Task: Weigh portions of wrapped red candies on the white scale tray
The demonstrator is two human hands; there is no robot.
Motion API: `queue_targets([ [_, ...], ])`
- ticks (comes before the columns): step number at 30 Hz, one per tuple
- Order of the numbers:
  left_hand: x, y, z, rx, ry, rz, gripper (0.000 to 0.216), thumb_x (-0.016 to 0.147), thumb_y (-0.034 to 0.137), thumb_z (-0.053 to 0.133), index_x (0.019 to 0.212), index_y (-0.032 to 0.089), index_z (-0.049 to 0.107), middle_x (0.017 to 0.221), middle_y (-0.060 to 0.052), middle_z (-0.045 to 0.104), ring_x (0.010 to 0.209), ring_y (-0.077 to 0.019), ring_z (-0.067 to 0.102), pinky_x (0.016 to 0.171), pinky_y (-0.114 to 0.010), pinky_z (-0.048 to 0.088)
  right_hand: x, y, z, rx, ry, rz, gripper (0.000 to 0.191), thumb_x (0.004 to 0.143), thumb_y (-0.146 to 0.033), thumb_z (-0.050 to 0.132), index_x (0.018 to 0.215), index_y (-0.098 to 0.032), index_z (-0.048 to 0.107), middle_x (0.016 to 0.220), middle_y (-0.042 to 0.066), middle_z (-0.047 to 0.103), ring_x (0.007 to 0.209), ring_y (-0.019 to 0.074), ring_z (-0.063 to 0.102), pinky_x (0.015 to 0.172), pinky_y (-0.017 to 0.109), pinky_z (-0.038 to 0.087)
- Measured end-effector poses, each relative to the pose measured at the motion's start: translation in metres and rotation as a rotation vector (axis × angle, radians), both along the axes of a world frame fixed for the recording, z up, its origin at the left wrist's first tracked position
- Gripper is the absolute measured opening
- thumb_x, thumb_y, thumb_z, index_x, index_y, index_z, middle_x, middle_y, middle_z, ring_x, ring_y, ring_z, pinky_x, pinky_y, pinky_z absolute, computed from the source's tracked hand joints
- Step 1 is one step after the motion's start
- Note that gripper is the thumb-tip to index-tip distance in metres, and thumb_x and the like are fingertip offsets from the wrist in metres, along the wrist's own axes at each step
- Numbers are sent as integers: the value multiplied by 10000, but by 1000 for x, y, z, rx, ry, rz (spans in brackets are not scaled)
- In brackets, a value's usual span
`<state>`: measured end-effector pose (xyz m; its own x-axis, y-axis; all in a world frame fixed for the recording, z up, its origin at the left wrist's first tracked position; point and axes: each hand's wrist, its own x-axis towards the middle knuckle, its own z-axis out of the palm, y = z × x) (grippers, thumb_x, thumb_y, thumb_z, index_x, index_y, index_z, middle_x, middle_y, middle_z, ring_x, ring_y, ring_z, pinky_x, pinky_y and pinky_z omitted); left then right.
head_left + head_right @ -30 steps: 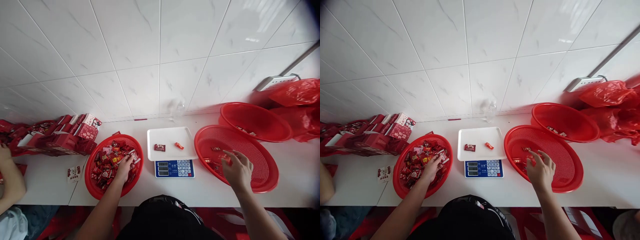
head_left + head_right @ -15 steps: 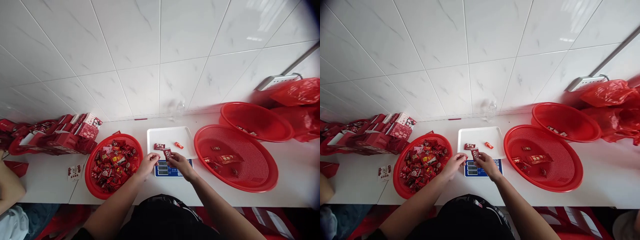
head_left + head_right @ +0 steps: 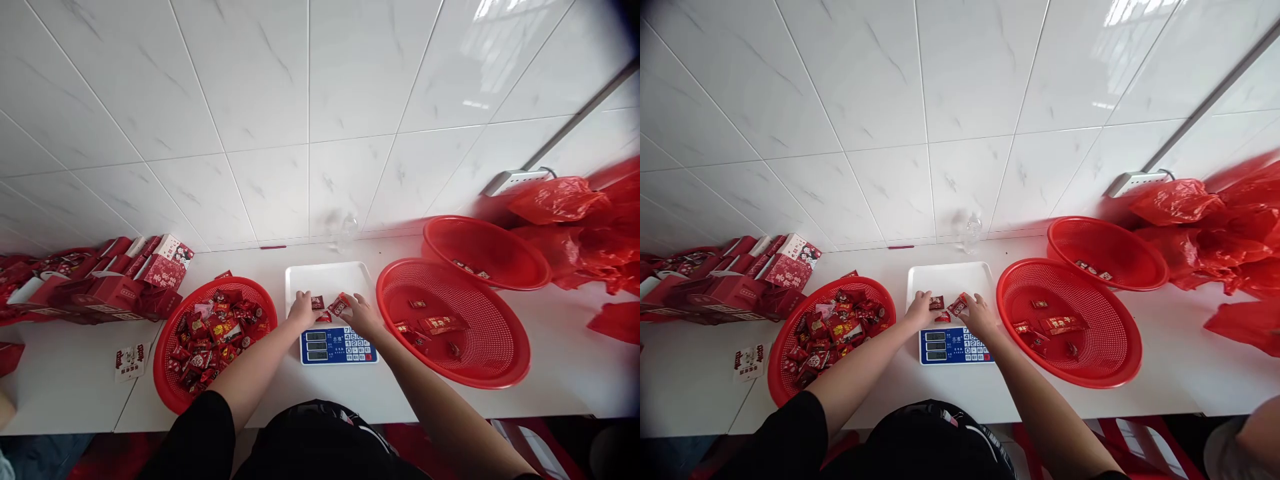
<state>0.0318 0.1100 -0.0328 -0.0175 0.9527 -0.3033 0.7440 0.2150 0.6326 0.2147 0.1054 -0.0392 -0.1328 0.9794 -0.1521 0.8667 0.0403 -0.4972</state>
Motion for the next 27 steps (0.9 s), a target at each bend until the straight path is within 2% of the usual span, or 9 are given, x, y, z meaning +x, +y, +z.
queue_targets([
  [5, 19, 15, -8, 53, -91, -45, 498, 669, 228, 623, 1142, 143, 493, 1192, -153, 456, 997, -232, 548, 819, -290, 412, -12, 15, -2, 23, 23, 26, 465, 759, -150, 484, 1221, -202, 474, 1243, 109, 490, 1045, 208, 540, 857, 310, 417],
  [9, 17, 16, -3, 165, -151, -85, 432, 695, 184, 598, 1117, 139, 515, 1200, -142, 477, 1035, -212, 527, 876, -300, 401, -11, 22, 3, 27, 19, 22, 471, 758, -157, 488, 1226, -206, 479, 1308, 122, 437, 1111, 248, 504, 896, 361, 406],
  [12, -11, 6, 5, 294, -148, -74, 322, 766, 172, 514, 1088, 182, 526, 1173, -93, 502, 1108, -184, 471, 963, -309, 346, 1, 13, 4, 65, 69, 40, 449, 772, -221, 496, 1222, -218, 490, 1356, 121, 386, 1124, 269, 496, 891, 388, 425],
  [15, -61, -10, 6, 387, 37, 70, 271, 832, 188, 400, 1079, 205, 510, 1141, -82, 516, 1101, -173, 471, 949, -312, 360, 19, -11, 1, 76, 232, 35, 392, 794, -318, 463, 1173, -238, 525, 1335, 94, 418, 961, 213, 595, 772, 340, 499],
  [18, -117, -31, -3, 273, 214, 227, 285, 850, 168, 321, 1064, 178, 509, 1104, -110, 537, 1037, -178, 511, 890, -311, 396, 38, -41, -3, 11, 334, -37, 372, 778, -388, 457, 1089, -223, 576, 1110, 84, 601, 800, 191, 636, 707, 329, 518],
  [21, -153, -50, -20, 124, 265, 221, 282, 777, 161, 465, 1049, 149, 540, 1078, -142, 571, 1042, -236, 516, 874, -356, 396, 48, -66, -2, -103, 372, -89, 394, 758, -444, 469, 1049, -209, 594, 876, 66, 686, 750, 210, 649, 679, 328, 521],
  [24, -161, -62, -33, 19, 292, 143, 449, 656, 185, 628, 1099, 189, 550, 1153, -137, 563, 1177, -288, 414, 952, -384, 321, 43, -77, 4, -143, 388, -95, 378, 747, -455, 482, 1009, -213, 607, 892, 69, 695, 778, 216, 651, 687, 316, 517],
  [27, -151, -62, -41, -53, 321, 113, 586, 608, 190, 666, 1173, 215, 510, 1247, -149, 504, 1219, -317, 364, 967, -410, 283, 31, -76, 13, -148, 402, -61, 347, 746, -439, 489, 992, -229, 615, 908, 62, 698, 769, 208, 650, 681, 306, 514],
])
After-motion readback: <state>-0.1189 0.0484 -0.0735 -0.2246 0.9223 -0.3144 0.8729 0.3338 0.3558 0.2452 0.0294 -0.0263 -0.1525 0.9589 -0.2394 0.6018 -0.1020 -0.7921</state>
